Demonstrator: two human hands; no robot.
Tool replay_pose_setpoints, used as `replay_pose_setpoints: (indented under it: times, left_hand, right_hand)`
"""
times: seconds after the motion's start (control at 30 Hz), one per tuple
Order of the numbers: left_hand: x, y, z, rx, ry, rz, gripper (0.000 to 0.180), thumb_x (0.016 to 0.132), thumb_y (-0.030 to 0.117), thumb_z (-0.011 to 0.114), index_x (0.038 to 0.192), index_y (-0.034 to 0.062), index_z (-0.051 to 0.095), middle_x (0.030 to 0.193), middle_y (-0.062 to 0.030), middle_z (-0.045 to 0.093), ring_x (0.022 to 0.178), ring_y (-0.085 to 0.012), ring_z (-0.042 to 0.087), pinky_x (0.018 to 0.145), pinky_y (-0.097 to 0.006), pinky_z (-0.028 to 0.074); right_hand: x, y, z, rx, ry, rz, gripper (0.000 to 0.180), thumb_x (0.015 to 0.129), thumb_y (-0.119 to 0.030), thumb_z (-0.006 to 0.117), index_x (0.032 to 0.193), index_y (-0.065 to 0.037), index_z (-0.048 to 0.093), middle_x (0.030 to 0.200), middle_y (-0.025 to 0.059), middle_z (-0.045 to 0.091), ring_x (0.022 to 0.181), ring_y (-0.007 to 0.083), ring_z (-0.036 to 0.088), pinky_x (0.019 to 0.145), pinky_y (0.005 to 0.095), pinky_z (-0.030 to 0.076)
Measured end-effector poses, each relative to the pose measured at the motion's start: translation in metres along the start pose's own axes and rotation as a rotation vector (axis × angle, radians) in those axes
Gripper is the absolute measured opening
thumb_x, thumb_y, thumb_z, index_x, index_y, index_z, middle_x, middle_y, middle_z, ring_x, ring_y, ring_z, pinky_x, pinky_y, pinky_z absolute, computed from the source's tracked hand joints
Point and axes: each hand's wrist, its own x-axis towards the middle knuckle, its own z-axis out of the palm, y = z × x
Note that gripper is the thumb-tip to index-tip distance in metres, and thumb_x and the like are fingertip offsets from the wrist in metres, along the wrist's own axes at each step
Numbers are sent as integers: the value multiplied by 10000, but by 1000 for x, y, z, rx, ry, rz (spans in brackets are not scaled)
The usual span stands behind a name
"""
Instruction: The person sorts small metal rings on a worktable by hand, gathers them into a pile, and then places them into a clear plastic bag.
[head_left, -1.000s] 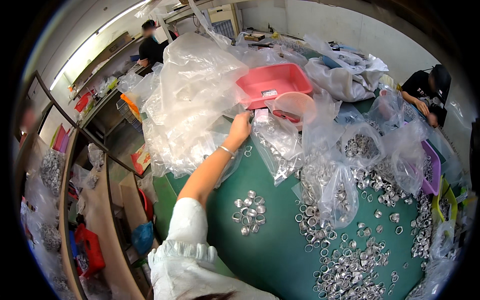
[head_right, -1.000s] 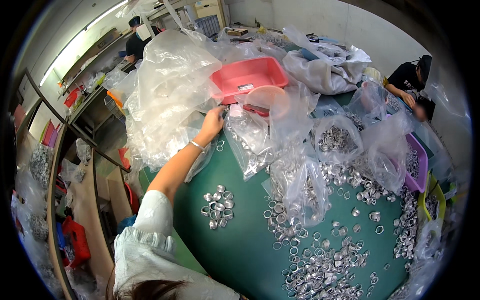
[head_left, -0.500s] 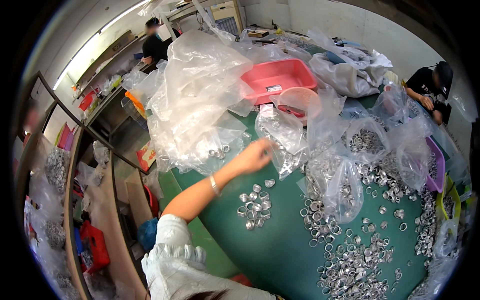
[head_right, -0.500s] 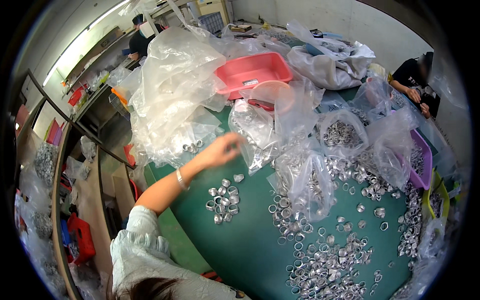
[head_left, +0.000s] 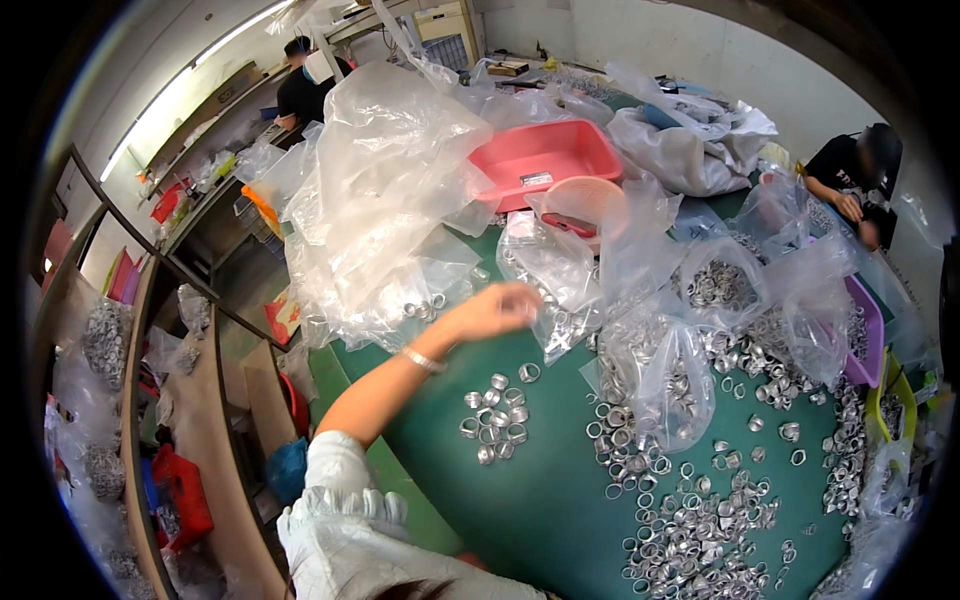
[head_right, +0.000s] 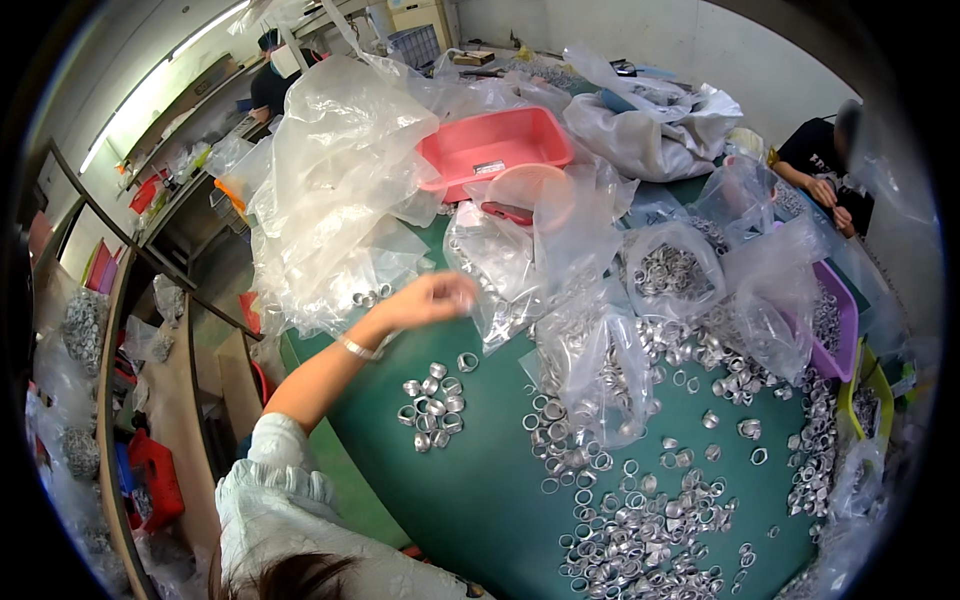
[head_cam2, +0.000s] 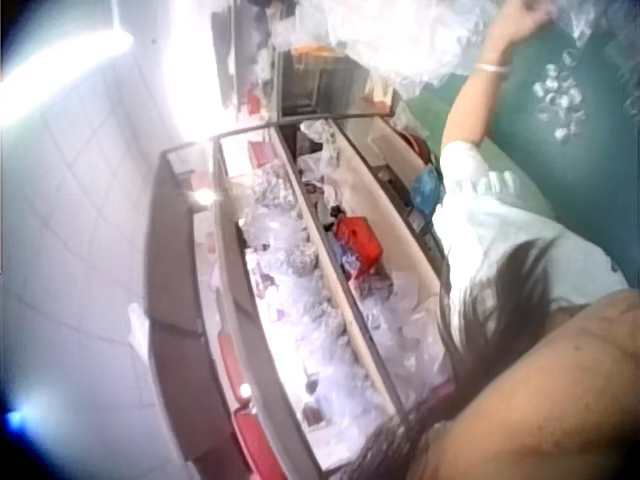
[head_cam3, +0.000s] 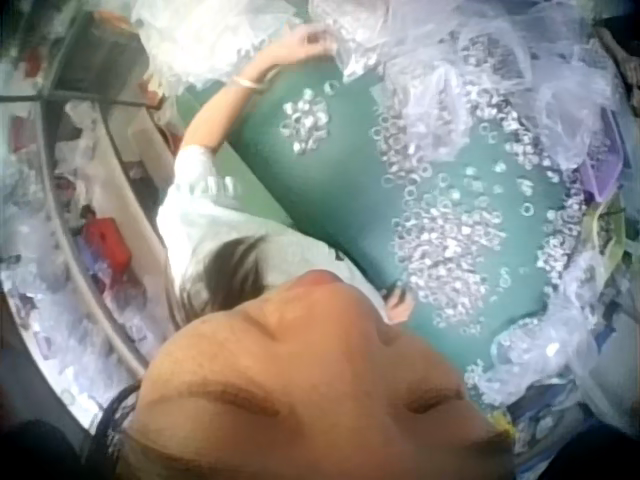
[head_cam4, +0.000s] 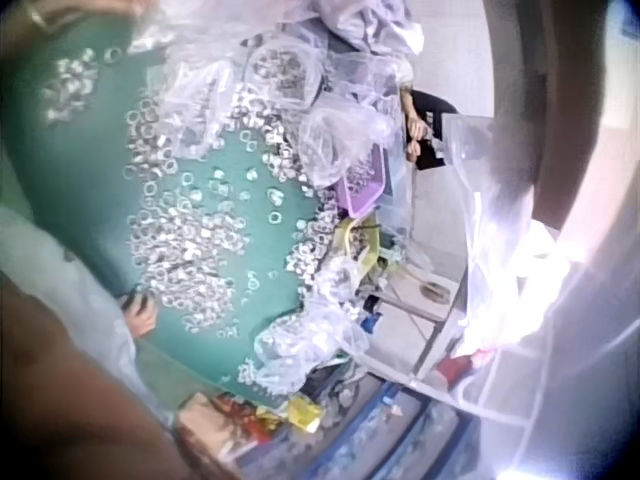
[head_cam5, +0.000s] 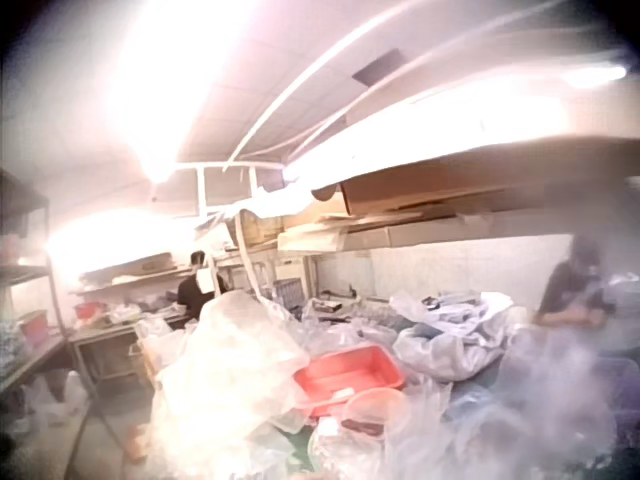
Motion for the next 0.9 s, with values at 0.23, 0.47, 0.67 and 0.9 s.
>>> replay_pose_setpoints:
  times: [0.23, 0.47, 0.67, 0.9]
  left_hand:
    - [-58, 20, 19, 27, -33, 75, 200, 872, 188, 572, 988, 42, 646, 963, -54, 650, 839, -121, 574, 744, -288, 473]
    - [49, -102, -62, 787, 600, 10, 250, 750, -23, 530, 989, -22, 605, 1074, -203, 578, 997, -359, 555, 859, -401, 456]
    - [102, -121, -94, 1071, 802, -140, 378, 679, -72, 557, 1054, -25, 578, 1294, -211, 427, 1182, -403, 416, 939, -429, 417]
    - [91, -131, -119, 1346, 776, -61, 236, 668, 10, 606, 904, 0, 616, 1280, -159, 455, 1168, -328, 448, 868, -435, 453]
  right_hand:
    - [0, 1, 2, 7, 2, 32, 344, 877, -321, 517, 1047, -37, 612, 986, 198, 585, 838, 356, 589, 722, 427, 516]
    - [-11, 5, 27, 281, 254, 146, 285, 914, -280, 490, 982, -55, 651, 941, 182, 606, 770, 322, 601, 663, 381, 528]
    - [-16, 11, 13, 181, -123, 427, 218, 889, -192, 513, 938, -48, 669, 958, 167, 623, 815, 345, 600, 727, 426, 513]
    - [-44, 24, 16, 49, -139, 275, 177, 847, -204, 579, 967, -102, 660, 986, 126, 627, 834, 314, 600, 734, 407, 506]
